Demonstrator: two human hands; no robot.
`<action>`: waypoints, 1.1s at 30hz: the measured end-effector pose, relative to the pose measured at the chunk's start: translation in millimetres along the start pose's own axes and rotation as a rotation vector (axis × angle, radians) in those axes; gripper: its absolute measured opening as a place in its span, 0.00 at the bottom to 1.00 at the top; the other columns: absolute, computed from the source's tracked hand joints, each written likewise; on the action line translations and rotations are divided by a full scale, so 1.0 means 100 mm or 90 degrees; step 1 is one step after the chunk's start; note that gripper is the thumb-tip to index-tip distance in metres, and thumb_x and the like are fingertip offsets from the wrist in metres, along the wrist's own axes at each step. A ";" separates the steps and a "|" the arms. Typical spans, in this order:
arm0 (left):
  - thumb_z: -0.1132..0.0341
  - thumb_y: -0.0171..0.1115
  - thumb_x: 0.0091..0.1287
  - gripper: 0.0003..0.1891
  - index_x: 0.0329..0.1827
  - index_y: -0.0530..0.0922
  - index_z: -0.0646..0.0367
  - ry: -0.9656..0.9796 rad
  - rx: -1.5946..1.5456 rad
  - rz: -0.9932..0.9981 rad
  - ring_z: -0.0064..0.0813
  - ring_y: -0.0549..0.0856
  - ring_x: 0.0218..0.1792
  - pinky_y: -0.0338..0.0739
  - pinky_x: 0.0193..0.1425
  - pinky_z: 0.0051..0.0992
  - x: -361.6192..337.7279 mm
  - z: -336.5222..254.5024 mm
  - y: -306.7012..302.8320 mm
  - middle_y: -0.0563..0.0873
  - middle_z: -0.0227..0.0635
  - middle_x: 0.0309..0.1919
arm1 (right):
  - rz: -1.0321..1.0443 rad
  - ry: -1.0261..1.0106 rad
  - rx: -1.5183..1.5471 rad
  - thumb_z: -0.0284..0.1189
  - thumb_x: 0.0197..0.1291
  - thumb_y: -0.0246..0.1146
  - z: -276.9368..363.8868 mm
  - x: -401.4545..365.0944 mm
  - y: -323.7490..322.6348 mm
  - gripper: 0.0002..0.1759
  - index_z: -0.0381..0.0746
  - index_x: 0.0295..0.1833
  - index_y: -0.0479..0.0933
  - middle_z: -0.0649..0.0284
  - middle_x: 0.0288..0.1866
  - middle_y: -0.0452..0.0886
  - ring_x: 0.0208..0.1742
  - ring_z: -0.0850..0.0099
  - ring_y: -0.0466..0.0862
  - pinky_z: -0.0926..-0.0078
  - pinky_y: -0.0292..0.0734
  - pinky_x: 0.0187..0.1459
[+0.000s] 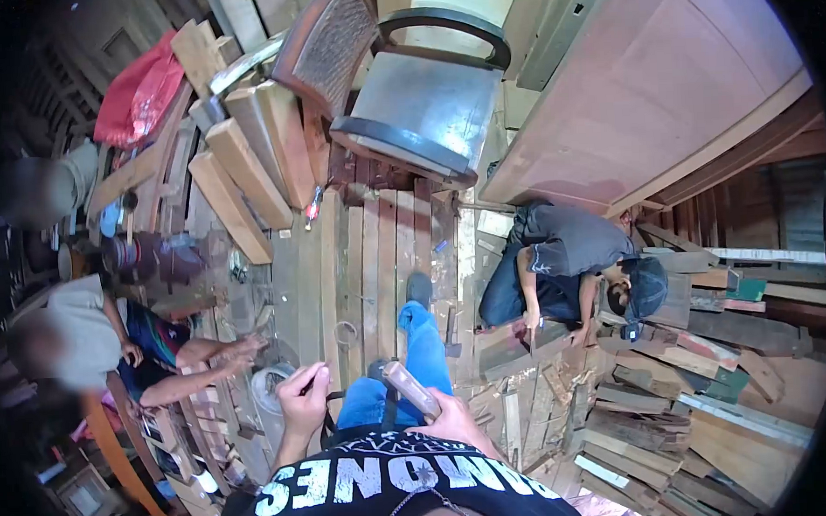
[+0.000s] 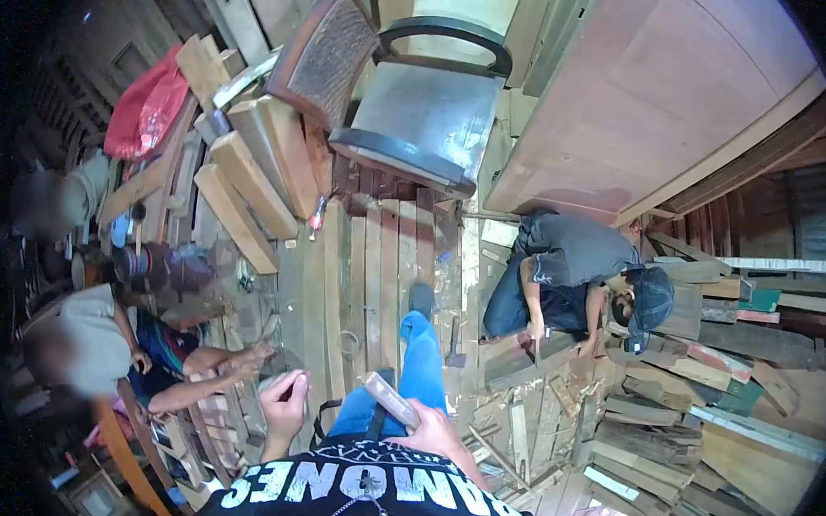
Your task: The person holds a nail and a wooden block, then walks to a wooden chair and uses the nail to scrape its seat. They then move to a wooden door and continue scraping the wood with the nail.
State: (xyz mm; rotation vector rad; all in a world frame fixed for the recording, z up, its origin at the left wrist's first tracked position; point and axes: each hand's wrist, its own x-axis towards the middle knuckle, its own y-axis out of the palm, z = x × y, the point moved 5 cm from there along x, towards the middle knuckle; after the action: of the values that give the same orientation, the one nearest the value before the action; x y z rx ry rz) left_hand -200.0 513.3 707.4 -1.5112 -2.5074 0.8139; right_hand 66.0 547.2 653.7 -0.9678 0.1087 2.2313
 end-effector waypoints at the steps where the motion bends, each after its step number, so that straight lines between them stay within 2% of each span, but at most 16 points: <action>1: 0.75 0.64 0.66 0.07 0.42 0.84 0.71 -0.011 -0.011 -0.009 0.24 0.86 0.29 0.77 0.34 0.23 0.12 -0.02 0.04 0.87 0.40 0.27 | -0.018 -0.012 0.023 0.44 0.38 0.83 -0.02 0.06 -0.09 0.39 0.43 0.57 0.77 0.51 0.35 0.86 0.40 0.55 0.88 0.62 0.81 0.43; 3: 0.75 0.64 0.66 0.07 0.43 0.84 0.71 -0.029 -0.014 -0.002 0.24 0.85 0.29 0.77 0.34 0.22 0.30 -0.03 0.13 0.87 0.39 0.27 | -0.014 0.028 0.033 0.42 0.38 0.83 0.09 0.11 -0.31 0.39 0.43 0.58 0.77 0.49 0.42 0.86 0.46 0.53 0.87 0.62 0.81 0.47; 6: 0.75 0.64 0.67 0.08 0.44 0.84 0.71 0.002 -0.028 -0.012 0.23 0.86 0.30 0.77 0.36 0.22 0.57 -0.16 0.23 0.87 0.39 0.29 | -0.045 0.009 0.048 0.43 0.37 0.83 0.19 0.20 -0.58 0.39 0.43 0.57 0.78 0.50 0.42 0.86 0.46 0.52 0.87 0.62 0.81 0.47; 11: 0.74 0.63 0.68 0.09 0.45 0.84 0.72 -0.004 -0.063 0.005 0.22 0.85 0.31 0.77 0.36 0.21 1.03 -0.39 0.35 0.87 0.40 0.31 | -0.088 0.096 0.046 0.42 0.35 0.83 0.60 0.28 -1.09 0.41 0.41 0.58 0.76 0.51 0.41 0.86 0.46 0.54 0.87 0.63 0.79 0.50; 14: 0.74 0.63 0.69 0.09 0.46 0.84 0.72 0.006 -0.087 0.003 0.20 0.84 0.30 0.76 0.35 0.21 1.38 -0.43 0.45 0.87 0.38 0.30 | -0.180 0.086 0.053 0.41 0.34 0.83 0.64 0.32 -1.33 0.41 0.39 0.57 0.78 0.52 0.40 0.86 0.43 0.61 0.87 0.66 0.79 0.49; 18: 0.71 0.64 0.69 0.09 0.43 0.86 0.69 -0.008 -0.060 0.059 0.18 0.81 0.27 0.72 0.31 0.20 2.13 -0.44 0.74 0.85 0.33 0.26 | -0.308 0.028 0.120 0.41 0.33 0.84 0.76 0.46 -1.61 0.41 0.37 0.56 0.78 0.52 0.40 0.86 0.41 0.63 0.87 0.66 0.79 0.47; 20: 0.69 0.65 0.68 0.09 0.43 0.86 0.67 0.018 0.007 0.170 0.17 0.81 0.27 0.72 0.30 0.20 2.61 -0.23 1.02 0.85 0.33 0.24 | -0.372 0.184 0.089 0.40 0.33 0.84 0.81 0.56 -1.73 0.39 0.36 0.54 0.79 0.51 0.39 0.87 0.39 0.63 0.87 0.67 0.80 0.46; 21: 0.67 0.65 0.67 0.09 0.42 0.86 0.65 0.016 0.066 0.199 0.24 0.84 0.26 0.75 0.31 0.24 2.88 -0.14 1.14 0.86 0.38 0.25 | -0.460 0.144 0.152 0.41 0.34 0.84 0.80 0.64 -1.75 0.37 0.35 0.51 0.80 0.51 0.37 0.87 0.38 0.63 0.87 0.67 0.80 0.44; 22: 0.67 0.65 0.67 0.09 0.42 0.86 0.65 0.023 0.064 0.211 0.24 0.84 0.26 0.75 0.31 0.24 3.19 -0.04 1.25 0.86 0.38 0.25 | -0.487 0.191 0.129 0.41 0.37 0.83 0.71 0.75 -1.74 0.34 0.33 0.48 0.80 0.52 0.36 0.87 0.37 0.64 0.87 0.67 0.80 0.43; 24: 0.66 0.65 0.67 0.09 0.41 0.86 0.64 0.151 0.167 0.182 0.37 0.87 0.27 0.78 0.33 0.31 3.67 0.09 1.48 0.88 0.44 0.30 | -0.522 0.229 0.181 0.40 0.41 0.82 0.83 0.89 -1.79 0.31 0.32 0.47 0.80 0.52 0.35 0.87 0.36 0.64 0.87 0.65 0.80 0.42; 25: 0.66 0.65 0.67 0.09 0.41 0.87 0.62 0.169 0.184 0.185 0.41 0.87 0.29 0.79 0.35 0.34 3.95 0.11 1.64 0.87 0.46 0.30 | -0.564 0.209 0.214 0.39 0.44 0.81 0.90 0.98 -1.82 0.28 0.33 0.47 0.80 0.52 0.34 0.87 0.35 0.63 0.86 0.64 0.80 0.42; 26: 0.67 0.65 0.66 0.08 0.42 0.87 0.61 0.180 0.206 0.188 0.46 0.87 0.31 0.80 0.36 0.36 4.19 0.15 1.79 0.86 0.48 0.31 | -0.566 0.258 0.169 0.39 0.45 0.81 0.96 1.03 -1.86 0.28 0.33 0.45 0.80 0.50 0.34 0.86 0.34 0.60 0.87 0.63 0.80 0.41; 28: 0.65 0.63 0.67 0.09 0.42 0.86 0.60 0.219 0.217 0.208 0.47 0.87 0.33 0.80 0.37 0.38 4.67 0.12 2.15 0.86 0.46 0.31 | -0.530 0.302 0.093 0.40 0.46 0.80 0.85 1.14 -1.78 0.27 0.32 0.44 0.79 0.48 0.33 0.86 0.35 0.57 0.87 0.62 0.80 0.41; 30: 0.61 0.59 0.69 0.11 0.40 0.85 0.59 0.290 0.264 0.209 0.49 0.87 0.36 0.81 0.40 0.42 5.09 0.25 2.56 0.85 0.45 0.32 | -0.501 0.324 0.135 0.38 0.48 0.78 0.96 1.21 -1.74 0.23 0.32 0.41 0.80 0.49 0.32 0.85 0.32 0.61 0.86 0.64 0.79 0.38; 32: 0.58 0.55 0.71 0.15 0.36 0.83 0.59 0.222 0.411 0.236 0.49 0.86 0.37 0.81 0.42 0.45 5.44 0.34 2.93 0.86 0.44 0.34 | -0.481 0.358 0.120 0.43 0.49 0.78 0.89 1.24 -1.72 0.26 0.32 0.42 0.80 0.48 0.32 0.86 0.34 0.57 0.87 0.62 0.80 0.39; 33: 0.58 0.54 0.72 0.15 0.36 0.83 0.58 0.201 0.440 0.218 0.48 0.87 0.38 0.81 0.43 0.45 5.62 0.53 3.14 0.87 0.43 0.35 | -0.485 0.443 0.168 0.38 0.49 0.78 0.84 1.20 -1.66 0.21 0.34 0.41 0.81 0.58 0.29 0.84 0.31 0.69 0.83 0.66 0.78 0.37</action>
State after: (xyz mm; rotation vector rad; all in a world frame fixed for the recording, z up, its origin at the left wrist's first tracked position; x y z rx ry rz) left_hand -252.0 1082.1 406.1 -1.6362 -1.5247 1.2059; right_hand 60.4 768.6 664.4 -1.3157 0.2817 1.1068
